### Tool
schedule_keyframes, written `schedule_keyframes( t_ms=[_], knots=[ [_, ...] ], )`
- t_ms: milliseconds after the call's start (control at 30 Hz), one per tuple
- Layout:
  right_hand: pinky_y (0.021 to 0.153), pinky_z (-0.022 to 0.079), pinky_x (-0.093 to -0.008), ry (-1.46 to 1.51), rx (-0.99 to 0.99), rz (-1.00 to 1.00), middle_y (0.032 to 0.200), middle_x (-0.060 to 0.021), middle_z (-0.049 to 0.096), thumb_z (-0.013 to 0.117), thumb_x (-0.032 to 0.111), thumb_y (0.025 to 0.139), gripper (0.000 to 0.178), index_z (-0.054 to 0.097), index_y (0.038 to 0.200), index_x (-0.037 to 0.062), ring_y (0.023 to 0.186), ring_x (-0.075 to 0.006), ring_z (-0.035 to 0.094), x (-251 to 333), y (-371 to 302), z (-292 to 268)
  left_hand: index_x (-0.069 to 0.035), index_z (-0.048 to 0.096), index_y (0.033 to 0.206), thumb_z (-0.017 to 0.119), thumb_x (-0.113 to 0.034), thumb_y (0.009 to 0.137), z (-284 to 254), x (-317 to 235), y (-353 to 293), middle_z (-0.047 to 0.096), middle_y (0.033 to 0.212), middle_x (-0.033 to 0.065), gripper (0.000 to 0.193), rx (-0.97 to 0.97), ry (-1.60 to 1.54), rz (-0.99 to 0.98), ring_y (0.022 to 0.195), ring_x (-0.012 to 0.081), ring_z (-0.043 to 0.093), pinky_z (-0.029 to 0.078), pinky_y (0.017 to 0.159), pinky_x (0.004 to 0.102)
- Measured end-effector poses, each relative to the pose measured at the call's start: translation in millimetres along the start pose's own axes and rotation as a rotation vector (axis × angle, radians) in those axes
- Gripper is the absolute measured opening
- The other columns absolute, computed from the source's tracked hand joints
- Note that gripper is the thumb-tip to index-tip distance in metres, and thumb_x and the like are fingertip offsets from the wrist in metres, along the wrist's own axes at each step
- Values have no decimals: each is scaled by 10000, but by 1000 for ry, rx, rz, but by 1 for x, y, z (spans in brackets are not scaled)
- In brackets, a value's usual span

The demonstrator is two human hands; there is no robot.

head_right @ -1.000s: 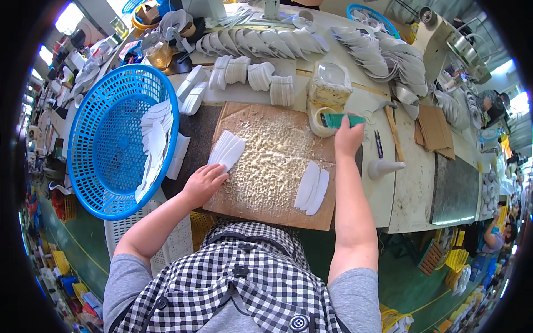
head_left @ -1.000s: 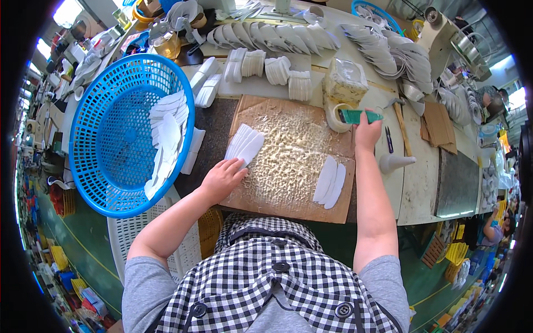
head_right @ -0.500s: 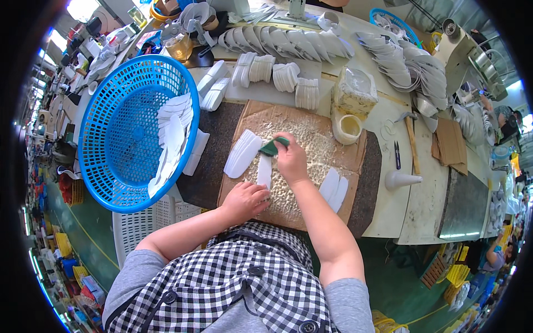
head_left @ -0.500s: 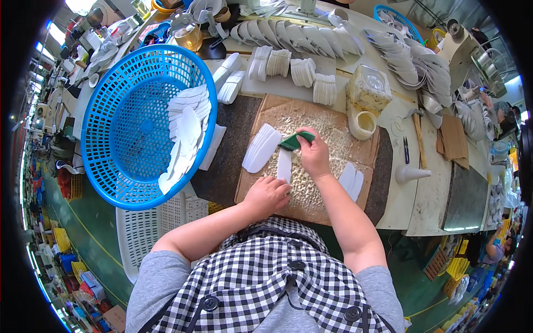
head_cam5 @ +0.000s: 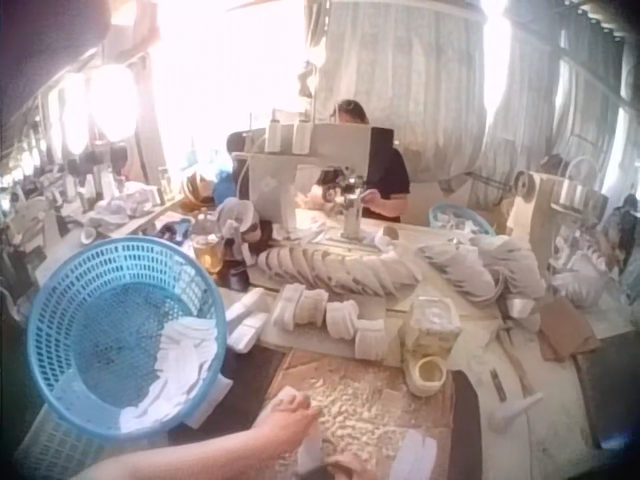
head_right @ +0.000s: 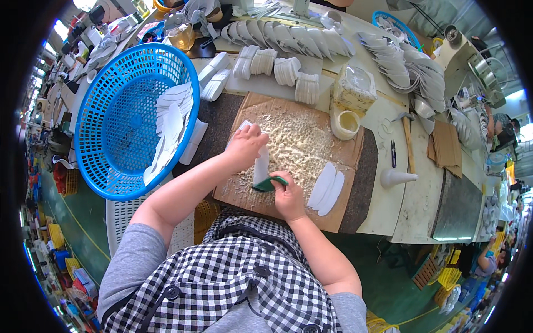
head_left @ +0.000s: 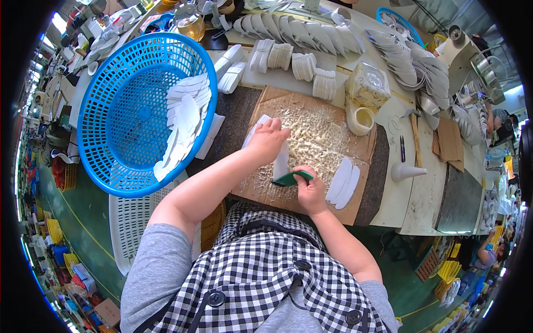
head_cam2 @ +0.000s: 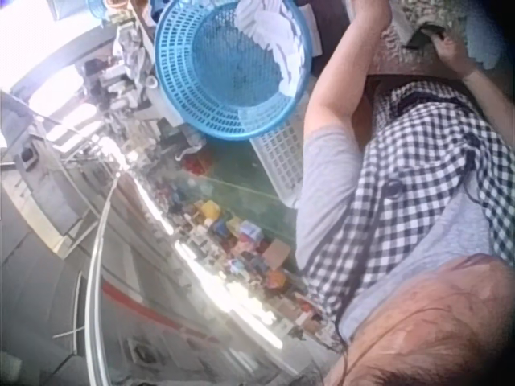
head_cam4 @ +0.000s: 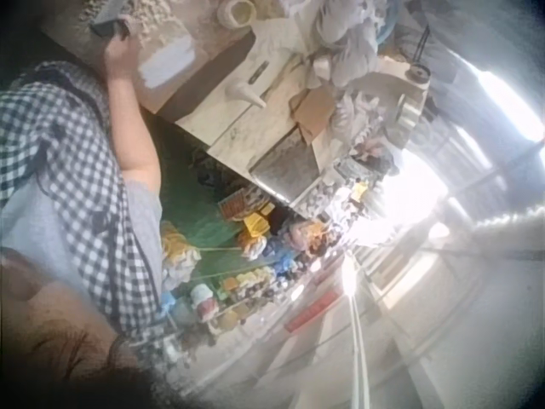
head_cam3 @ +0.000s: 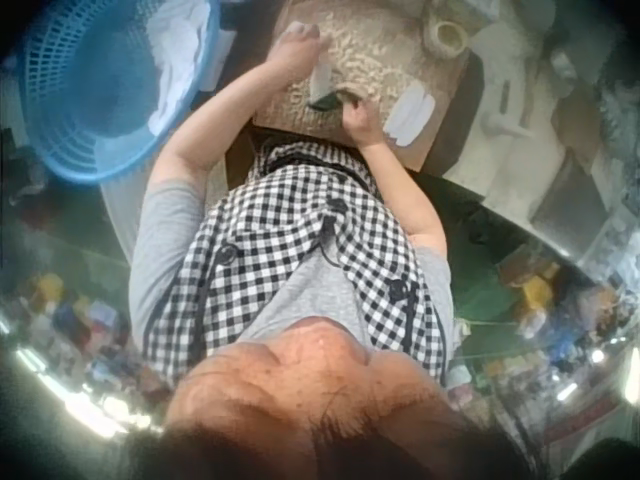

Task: Applying glue to white shoe components using a spreader tool.

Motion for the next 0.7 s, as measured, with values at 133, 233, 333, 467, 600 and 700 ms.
schedule_keyframes(
  t_ms=[133, 233, 333, 467, 600, 700],
  knots=[
    [647, 494, -287, 23, -13, 191, 853, -85, 656, 628, 29, 879, 163, 596, 1038, 50, 715, -164, 639, -14, -27, -31, -75, 642, 946, 695, -131, 774, -33, -6, -6, 641, 928, 111, 189, 136, -451, -121, 900, 305, 618, 485, 794, 420],
    [697, 529, -279, 227, -271, 374, 972, -58, 613, 589, 79, 942, 142, 576, 1079, 42, 815, -141, 612, -38, -47, -96, -52, 655, 852, 669, -131, 803, -75, -53, -16, 656, 816, 104, 94, -168, -442, 121, 791, 308, 634, 497, 735, 413],
    [762, 556, -292, 212, -573, 302, 1042, -80, 581, 562, 112, 972, 177, 549, 1111, 4, 894, -161, 619, -47, -48, -160, -74, 649, 921, 621, -91, 794, -69, -104, -28, 648, 920, 82, 131, -501, -286, 455, 893, 270, 614, 466, 822, 405],
    [786, 554, -294, 183, -623, 197, 1062, -81, 588, 567, 99, 967, 183, 548, 1121, 3, 921, -158, 621, -40, -25, -173, -103, 619, 915, 590, -116, 755, 23, -157, -43, 587, 953, 49, 164, -173, -88, 651, 946, 247, 573, 439, 880, 385],
    [778, 531, -298, -101, -441, -46, 999, -84, 637, 580, 57, 949, 136, 570, 1079, 19, 939, -162, 632, -36, 8, -143, -119, 606, 896, 605, -140, 729, 65, -164, -46, 560, 904, 33, 169, -111, -39, 668, 934, 233, 562, 425, 907, 374],
    [789, 514, -310, -175, -450, -111, 955, -103, 655, 590, 21, 926, 124, 584, 1049, 39, 929, -192, 646, -44, 9, -137, -123, 616, 987, 623, -146, 745, 58, -168, -48, 591, 969, 40, 244, -52, -30, 631, 987, 240, 558, 417, 920, 383]
  ],
)
Point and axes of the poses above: each hand's wrist, its own y-axis towards the middle knuckle, its own z-axis out of the palm, x = y × z, the point moved 6 cm from there along y, towards the middle knuckle
